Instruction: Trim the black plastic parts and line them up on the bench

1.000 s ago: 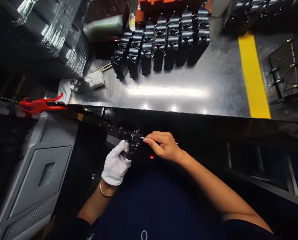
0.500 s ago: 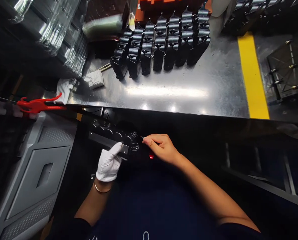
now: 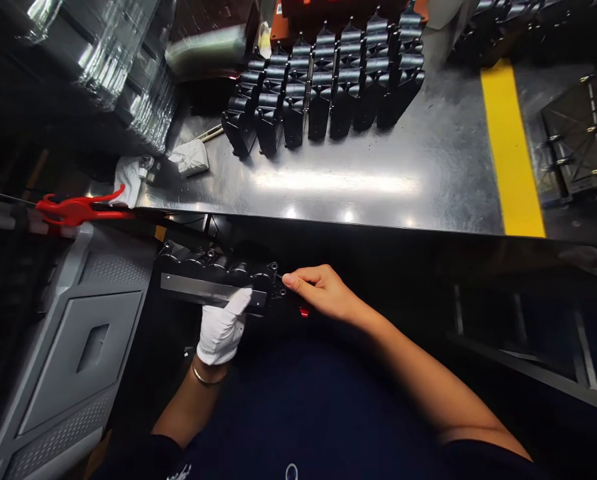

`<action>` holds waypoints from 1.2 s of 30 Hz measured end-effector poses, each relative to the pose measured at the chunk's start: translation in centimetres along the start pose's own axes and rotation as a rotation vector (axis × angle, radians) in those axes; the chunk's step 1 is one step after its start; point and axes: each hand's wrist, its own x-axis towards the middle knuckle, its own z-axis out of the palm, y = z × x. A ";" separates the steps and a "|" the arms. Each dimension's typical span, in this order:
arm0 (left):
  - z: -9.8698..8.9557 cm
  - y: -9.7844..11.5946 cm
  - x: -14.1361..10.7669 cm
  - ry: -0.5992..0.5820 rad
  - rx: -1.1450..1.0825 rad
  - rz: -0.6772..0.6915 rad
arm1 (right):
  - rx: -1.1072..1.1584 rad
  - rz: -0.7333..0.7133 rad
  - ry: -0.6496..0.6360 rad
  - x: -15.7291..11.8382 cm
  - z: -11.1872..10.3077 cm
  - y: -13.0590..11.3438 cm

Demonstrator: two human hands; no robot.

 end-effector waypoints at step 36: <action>0.7 0.2 0.4 -0.363 -0.132 -0.523 | -1.052 -0.597 -0.229 -1.4 -4.6 -2.3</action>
